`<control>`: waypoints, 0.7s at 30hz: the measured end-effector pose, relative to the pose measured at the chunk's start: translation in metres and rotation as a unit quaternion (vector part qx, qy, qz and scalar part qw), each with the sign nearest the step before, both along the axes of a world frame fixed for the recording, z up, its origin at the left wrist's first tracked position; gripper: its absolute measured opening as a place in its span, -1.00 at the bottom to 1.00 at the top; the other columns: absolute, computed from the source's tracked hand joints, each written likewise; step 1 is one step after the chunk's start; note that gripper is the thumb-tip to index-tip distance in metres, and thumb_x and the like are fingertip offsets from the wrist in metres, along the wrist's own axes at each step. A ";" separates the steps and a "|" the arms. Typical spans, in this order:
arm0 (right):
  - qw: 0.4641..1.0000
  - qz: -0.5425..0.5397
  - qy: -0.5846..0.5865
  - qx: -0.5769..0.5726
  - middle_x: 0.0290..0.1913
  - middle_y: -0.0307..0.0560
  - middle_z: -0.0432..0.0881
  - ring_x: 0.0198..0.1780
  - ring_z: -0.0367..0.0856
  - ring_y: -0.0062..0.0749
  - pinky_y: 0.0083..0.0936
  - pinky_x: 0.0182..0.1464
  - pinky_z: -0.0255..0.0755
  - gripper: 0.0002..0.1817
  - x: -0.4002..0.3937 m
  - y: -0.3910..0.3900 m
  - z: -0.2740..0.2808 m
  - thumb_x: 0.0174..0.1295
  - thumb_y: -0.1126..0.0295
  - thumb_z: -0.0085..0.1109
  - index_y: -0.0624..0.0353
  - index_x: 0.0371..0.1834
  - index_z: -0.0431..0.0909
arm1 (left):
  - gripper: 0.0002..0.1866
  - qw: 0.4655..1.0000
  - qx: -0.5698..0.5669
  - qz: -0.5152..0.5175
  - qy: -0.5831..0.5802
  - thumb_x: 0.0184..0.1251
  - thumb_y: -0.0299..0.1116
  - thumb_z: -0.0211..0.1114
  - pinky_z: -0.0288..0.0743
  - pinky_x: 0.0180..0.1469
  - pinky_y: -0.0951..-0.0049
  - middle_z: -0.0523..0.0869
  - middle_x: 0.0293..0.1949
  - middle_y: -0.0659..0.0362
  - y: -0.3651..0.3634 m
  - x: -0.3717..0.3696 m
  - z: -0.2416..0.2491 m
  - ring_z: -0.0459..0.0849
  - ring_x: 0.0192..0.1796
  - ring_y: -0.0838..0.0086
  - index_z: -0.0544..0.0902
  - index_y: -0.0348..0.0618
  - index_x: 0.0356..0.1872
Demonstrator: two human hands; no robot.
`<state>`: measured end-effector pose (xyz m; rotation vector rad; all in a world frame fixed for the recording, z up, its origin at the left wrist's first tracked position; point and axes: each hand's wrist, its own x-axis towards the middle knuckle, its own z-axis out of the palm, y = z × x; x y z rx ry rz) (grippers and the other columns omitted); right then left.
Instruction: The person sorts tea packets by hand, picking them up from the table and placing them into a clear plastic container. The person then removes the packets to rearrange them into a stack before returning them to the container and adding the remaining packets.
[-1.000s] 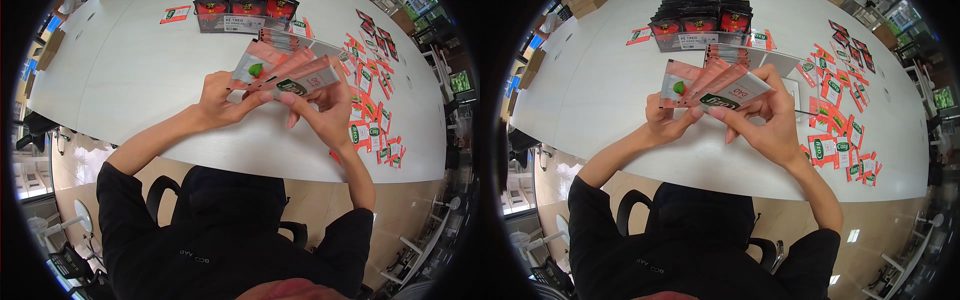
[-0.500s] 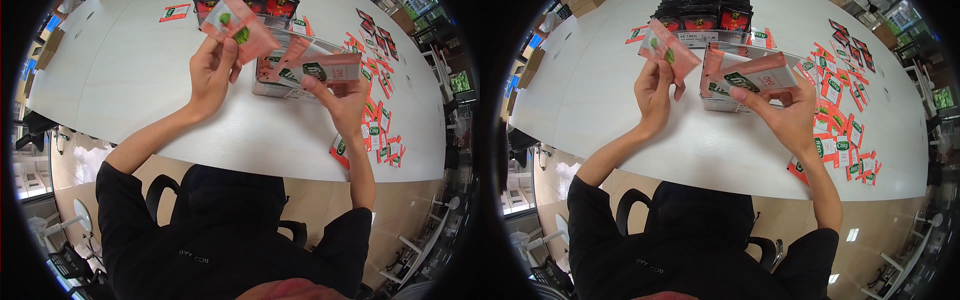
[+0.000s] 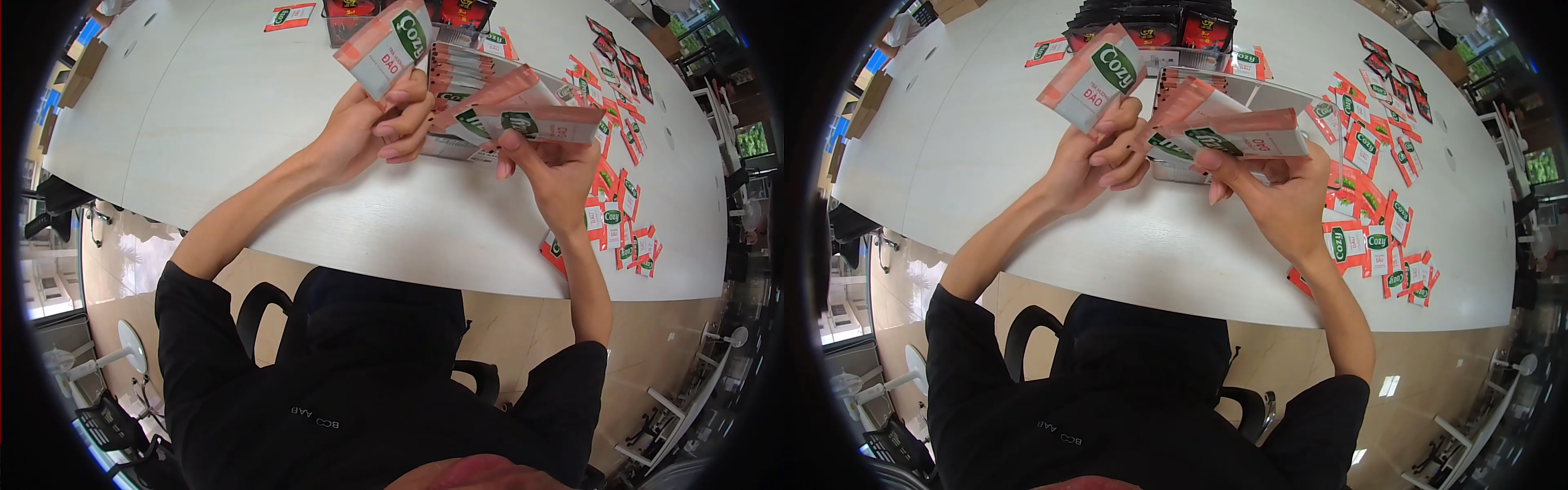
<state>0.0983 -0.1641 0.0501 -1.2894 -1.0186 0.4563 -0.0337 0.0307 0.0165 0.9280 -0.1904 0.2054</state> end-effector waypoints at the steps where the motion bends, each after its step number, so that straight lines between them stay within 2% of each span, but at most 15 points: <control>1: 1.000 0.005 0.005 0.005 -0.37 0.06 0.75 -0.49 0.66 -0.47 -0.58 -0.43 0.57 -0.73 0.001 0.000 -0.002 0.28 0.54 0.40 0.47 -0.04 0.59 | -0.79 0.999 0.024 -0.028 0.000 0.45 -0.56 -0.28 0.15 -0.59 0.59 0.27 -0.64 0.35 0.000 0.000 0.002 0.21 -0.71 0.60 0.22 0.02 -0.38; 2: 1.000 0.010 0.010 0.011 -0.35 0.07 0.75 -0.49 0.66 -0.47 -0.57 -0.43 0.58 -0.72 0.002 0.000 -0.003 0.28 0.55 0.39 0.48 -0.03 0.58 | -0.70 0.995 0.084 0.011 0.043 0.64 -0.21 -0.10 0.03 -0.68 0.60 0.14 -0.77 0.46 -0.003 -0.002 0.006 0.19 -0.76 0.67 0.22 0.13 -0.43; 3: 1.000 0.010 0.010 0.011 -0.35 0.07 0.75 -0.49 0.66 -0.47 -0.57 -0.43 0.58 -0.72 0.002 -0.001 -0.001 0.28 0.55 0.39 0.48 -0.03 0.58 | -0.70 0.996 0.084 0.011 0.042 0.64 -0.21 -0.10 0.03 -0.68 0.60 0.14 -0.77 0.46 -0.002 -0.003 0.008 0.19 -0.76 0.67 0.22 0.13 -0.43; 5: 1.000 0.022 0.018 0.005 -0.32 0.07 0.75 -0.47 0.67 -0.46 -0.56 -0.41 0.59 -0.73 0.002 -0.002 0.002 0.28 0.56 0.38 0.48 -0.03 0.58 | -0.64 0.993 0.115 -0.001 0.007 0.65 -0.07 -0.02 0.00 -0.72 0.61 0.23 -0.74 0.44 0.002 -0.006 0.011 0.21 -0.77 0.67 0.24 0.12 -0.44; 9: 0.999 0.015 0.050 0.014 -0.27 0.06 0.75 -0.44 0.68 -0.46 -0.56 -0.42 0.58 -0.71 0.007 -0.002 0.002 0.26 0.58 0.39 0.47 -0.02 0.57 | -0.60 0.992 0.122 0.018 -0.017 0.60 0.00 0.08 0.06 -0.75 0.62 0.35 -0.68 0.39 0.003 -0.010 0.020 0.23 -0.78 0.66 0.26 0.09 -0.44; 11: 0.998 0.003 0.047 0.029 -0.24 -0.06 0.74 -0.31 0.68 -0.51 -0.56 -0.29 0.59 -0.71 0.008 -0.001 0.001 0.17 0.63 0.44 0.41 -0.05 0.63 | -0.54 0.994 0.106 -0.005 -0.008 0.53 0.10 0.15 0.29 -0.72 0.60 0.50 -0.60 0.23 0.007 -0.011 0.022 0.39 -0.73 0.61 0.28 -0.02 -0.38; 12: 0.999 0.003 0.046 0.029 -0.24 -0.06 0.74 -0.31 0.68 -0.51 -0.56 -0.29 0.59 -0.71 0.010 -0.001 -0.001 0.17 0.63 0.44 0.41 -0.05 0.63 | -0.41 0.995 0.095 -0.031 -0.022 0.26 0.20 0.43 0.38 -0.65 0.60 0.58 -0.48 0.18 0.009 -0.012 0.023 0.45 -0.70 0.59 0.31 -0.04 -0.37; 13: 0.999 0.011 -0.003 0.037 -0.24 -0.13 0.71 -0.25 0.65 -0.52 -0.55 -0.21 0.58 -0.70 0.014 0.000 -0.005 0.11 0.67 0.46 0.35 -0.06 0.67 | -0.41 0.995 0.095 -0.030 -0.023 0.26 0.20 0.43 0.38 -0.65 0.60 0.58 -0.48 0.18 0.010 -0.012 0.024 0.45 -0.70 0.59 0.31 -0.04 -0.37; 14: 0.997 0.018 -0.053 0.045 -0.24 -0.20 0.68 -0.19 0.63 -0.53 -0.53 -0.13 0.56 -0.67 0.017 0.001 -0.007 0.05 0.70 0.47 0.29 -0.08 0.71 | -0.37 0.989 0.115 -0.046 -0.078 0.09 0.21 0.54 0.43 -0.58 0.59 0.60 -0.40 0.16 0.012 -0.010 0.025 0.49 -0.66 0.58 0.34 -0.05 -0.35; 15: 0.997 0.019 -0.054 0.046 -0.24 -0.20 0.68 -0.19 0.63 -0.53 -0.53 -0.13 0.56 -0.67 0.021 0.000 -0.005 0.05 0.70 0.47 0.29 -0.08 0.71 | -0.30 0.980 0.135 -0.062 -0.132 -0.09 0.21 0.65 0.48 -0.52 0.57 0.61 -0.33 0.15 0.014 -0.008 0.026 0.53 -0.62 0.57 0.37 -0.05 -0.34; 16: 0.992 0.057 -0.104 0.034 -0.26 -0.23 0.64 -0.17 0.60 -0.52 -0.52 -0.08 0.54 -0.64 0.023 -0.001 -0.003 0.01 0.73 0.47 0.24 -0.09 0.74 | -0.20 0.975 0.084 -0.110 -0.173 -0.41 0.17 0.79 0.55 -0.38 0.53 0.63 -0.21 0.12 0.021 -0.001 0.015 0.59 -0.54 0.55 0.43 -0.06 -0.31; 17: 0.983 0.095 -0.154 0.023 -0.27 -0.26 0.61 -0.16 0.57 -0.52 -0.51 -0.03 0.52 -0.61 0.025 -0.001 -0.001 -0.03 0.76 0.46 0.19 -0.10 0.76 | -0.20 0.975 0.085 -0.109 -0.174 -0.41 0.17 0.79 0.55 -0.38 0.53 0.63 -0.21 0.12 0.031 0.002 0.009 0.59 -0.54 0.55 0.43 -0.06 -0.31; 19: 0.975 0.131 -0.174 0.043 -0.27 -0.25 0.60 -0.16 0.57 -0.50 -0.52 -0.06 0.53 -0.60 0.019 0.005 0.000 -0.03 0.78 0.44 0.19 -0.10 0.76 | -0.19 0.952 0.066 -0.183 -0.238 -0.50 0.15 0.81 0.55 -0.35 0.53 0.63 -0.18 0.12 0.040 0.006 0.011 0.60 -0.50 0.56 0.45 -0.04 -0.31; 20: 0.965 0.165 -0.193 0.061 -0.27 -0.25 0.58 -0.16 0.58 -0.49 -0.54 -0.10 0.54 -0.59 0.016 0.007 0.001 -0.03 0.80 0.42 0.19 -0.09 0.75 | -0.21 0.947 0.064 -0.193 -0.249 -0.45 0.10 0.81 0.51 -0.42 0.56 0.65 -0.26 0.15 0.044 0.009 0.011 0.54 -0.56 0.58 0.46 -0.05 -0.28; 21: 0.965 0.167 -0.192 0.062 -0.27 -0.25 0.58 -0.16 0.58 -0.49 -0.54 -0.10 0.54 -0.59 0.015 0.005 0.005 -0.03 0.80 0.42 0.19 -0.09 0.75 | -0.21 0.947 0.064 -0.191 -0.248 -0.45 0.10 0.81 0.51 -0.42 0.56 0.65 -0.26 0.15 0.044 0.005 0.015 0.54 -0.56 0.58 0.46 -0.05 -0.28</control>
